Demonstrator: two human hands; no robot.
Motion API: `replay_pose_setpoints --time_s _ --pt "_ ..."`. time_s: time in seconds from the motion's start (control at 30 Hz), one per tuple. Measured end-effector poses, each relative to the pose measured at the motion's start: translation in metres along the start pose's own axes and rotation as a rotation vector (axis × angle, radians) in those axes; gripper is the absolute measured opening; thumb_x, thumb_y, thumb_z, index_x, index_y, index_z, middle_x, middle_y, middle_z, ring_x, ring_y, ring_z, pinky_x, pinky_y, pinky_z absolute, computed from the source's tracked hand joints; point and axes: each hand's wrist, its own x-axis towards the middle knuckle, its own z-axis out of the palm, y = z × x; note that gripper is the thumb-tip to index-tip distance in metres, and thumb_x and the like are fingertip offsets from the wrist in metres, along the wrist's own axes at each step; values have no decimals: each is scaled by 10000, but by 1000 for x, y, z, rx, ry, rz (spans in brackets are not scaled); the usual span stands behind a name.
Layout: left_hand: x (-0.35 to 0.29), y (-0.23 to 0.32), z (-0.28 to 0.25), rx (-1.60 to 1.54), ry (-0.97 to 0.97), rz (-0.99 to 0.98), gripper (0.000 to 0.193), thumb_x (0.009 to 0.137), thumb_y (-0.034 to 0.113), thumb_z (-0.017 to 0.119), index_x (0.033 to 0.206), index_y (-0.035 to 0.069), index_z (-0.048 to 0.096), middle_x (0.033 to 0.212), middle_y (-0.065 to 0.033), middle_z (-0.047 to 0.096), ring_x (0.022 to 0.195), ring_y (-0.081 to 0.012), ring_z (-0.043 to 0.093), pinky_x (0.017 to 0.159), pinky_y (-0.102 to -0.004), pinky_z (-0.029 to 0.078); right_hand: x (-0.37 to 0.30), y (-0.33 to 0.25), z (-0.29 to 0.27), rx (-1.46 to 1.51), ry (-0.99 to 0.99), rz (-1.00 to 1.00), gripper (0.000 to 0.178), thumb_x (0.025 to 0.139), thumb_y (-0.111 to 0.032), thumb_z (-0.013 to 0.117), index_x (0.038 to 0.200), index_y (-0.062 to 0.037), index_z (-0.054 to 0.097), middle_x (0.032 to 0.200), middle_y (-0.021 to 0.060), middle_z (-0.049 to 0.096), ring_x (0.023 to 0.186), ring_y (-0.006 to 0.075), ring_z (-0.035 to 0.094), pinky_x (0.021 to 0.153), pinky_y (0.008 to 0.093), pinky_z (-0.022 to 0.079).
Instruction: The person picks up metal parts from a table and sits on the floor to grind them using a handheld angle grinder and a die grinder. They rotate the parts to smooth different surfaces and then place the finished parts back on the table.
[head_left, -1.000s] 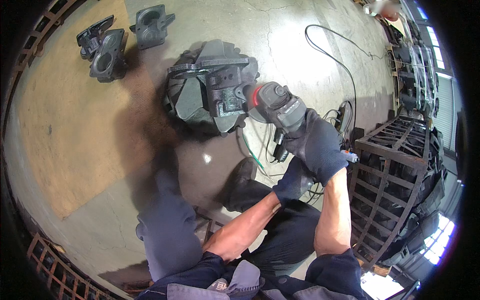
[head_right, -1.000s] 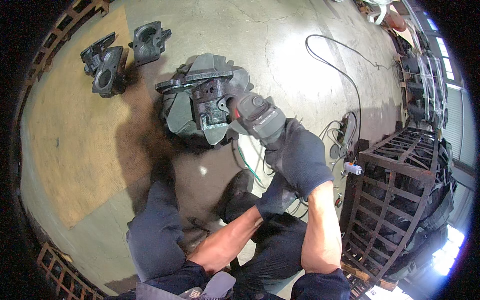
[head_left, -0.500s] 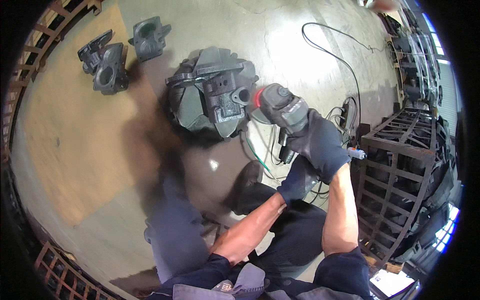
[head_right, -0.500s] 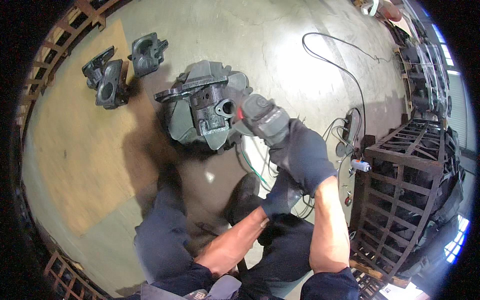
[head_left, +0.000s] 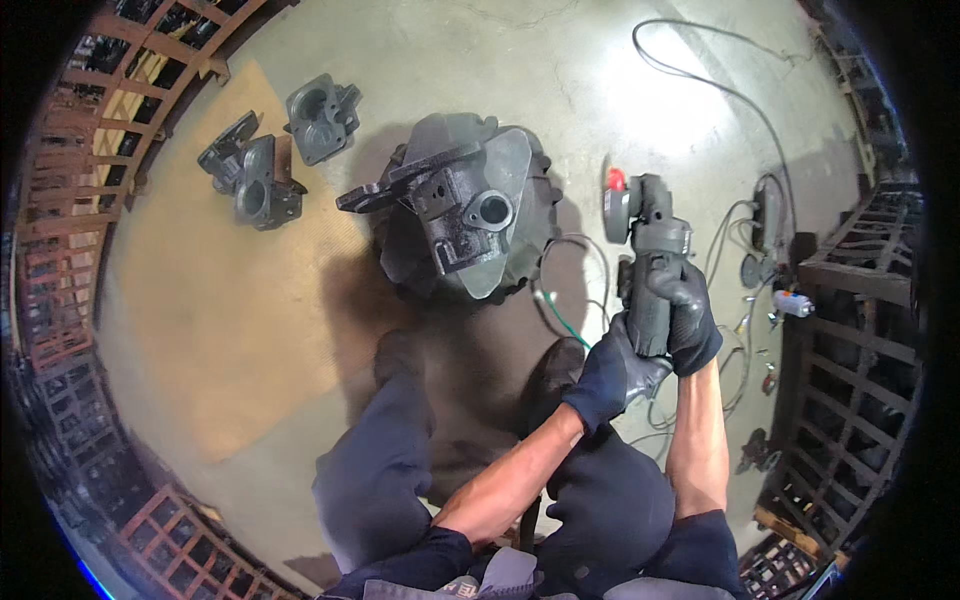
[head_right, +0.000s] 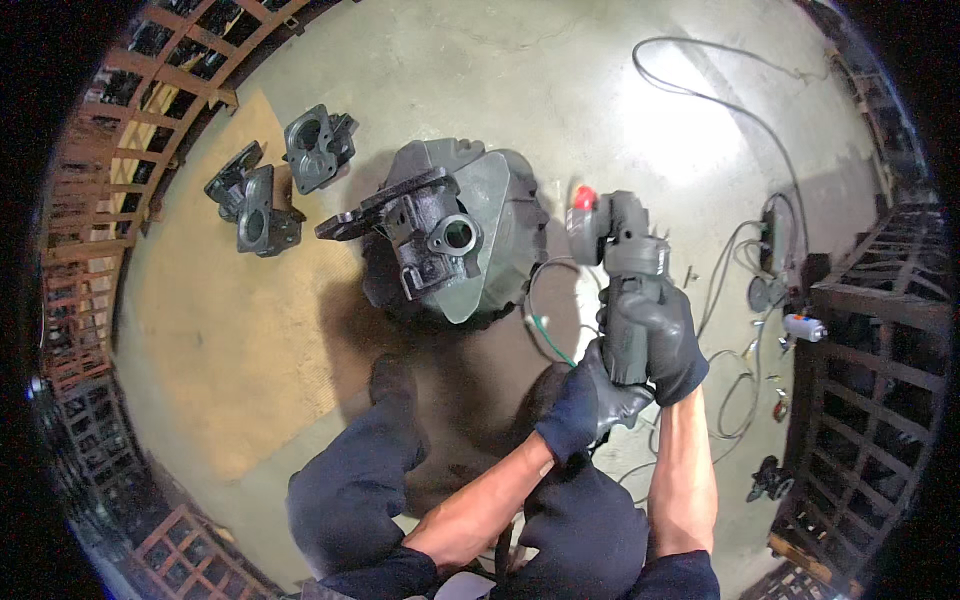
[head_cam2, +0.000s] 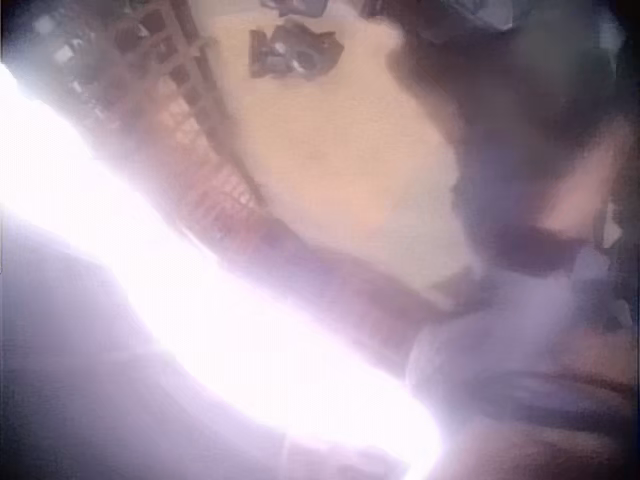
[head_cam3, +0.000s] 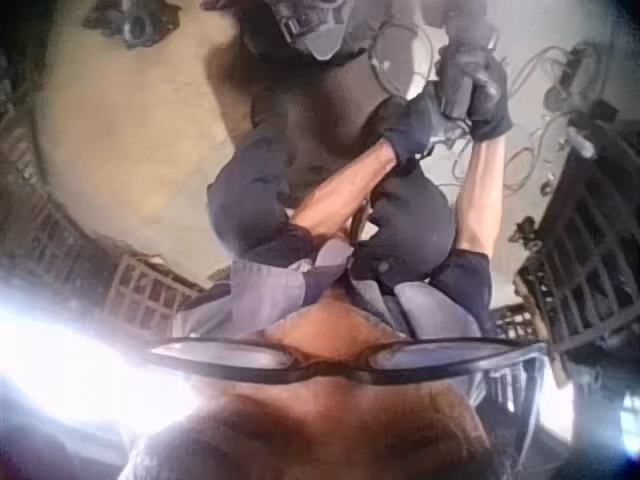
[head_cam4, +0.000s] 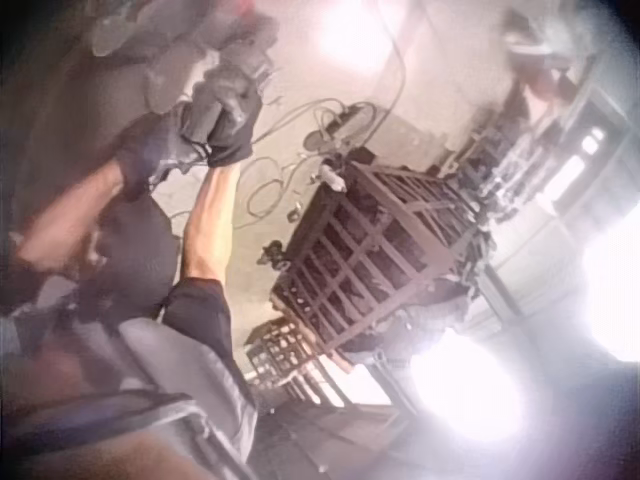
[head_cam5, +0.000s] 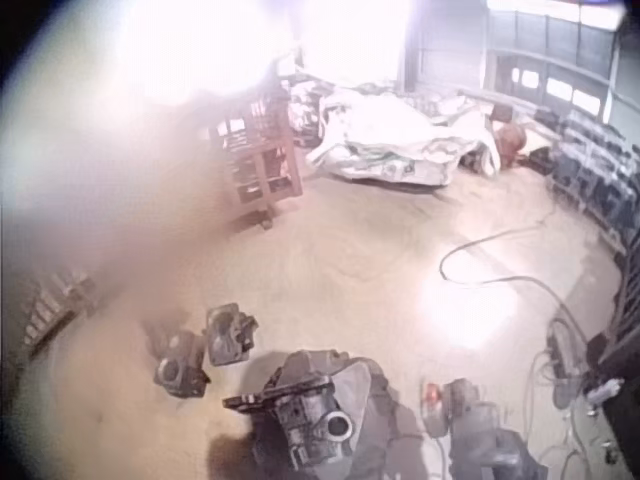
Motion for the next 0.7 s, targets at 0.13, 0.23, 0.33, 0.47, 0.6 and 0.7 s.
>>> replay_pose_setpoints --time_s 0.13,0.23,0.33,0.47,0.6,0.7 --pt "41 -34 -11 -46 -107 -33 630 687 192 842 1165 -51 511 1068 -148 658 967 -240 636 879 -388 524 35 58 -22 574 -97 84 435 904 -277 564 1248 -11 582 973 130 672 789 240 681 670 371 582" --pt "77 -65 4 393 127 29 616 698 150 825 1178 -70 507 1054 -167 660 969 -266 633 864 -423 520 69 90 -38 472 27 23 405 958 -284 534 1251 -10 588 1036 141 669 863 222 689 765 356 590" --pt "123 -77 -16 548 85 238 273 831 131 686 1006 -57 591 933 -191 678 815 -305 665 696 -427 523 98 128 -45 65 158 -94 483 907 -337 639 1215 34 617 1099 184 682 972 247 681 880 355 538" --pt "198 -52 -24 756 313 -93 454 778 249 735 1039 -75 556 895 -265 676 792 -371 686 694 -439 538 77 130 -57 -362 549 -147 500 859 -320 738 1181 48 637 1077 216 693 1002 272 686 882 345 523" --pt "230 -55 -9 856 364 -40 501 713 274 711 1067 -47 559 915 -263 681 824 -427 684 752 -476 543 61 153 -99 -941 920 -235 656 781 -296 780 1294 47 558 1181 253 646 1093 384 635 971 437 497" --pt "235 -46 0 893 350 -9 539 709 279 699 1116 -34 535 950 -269 678 861 -443 680 790 -485 538 73 173 -111 -925 879 11 765 779 -427 788 1313 43 507 1172 280 632 1100 412 619 929 469 505"
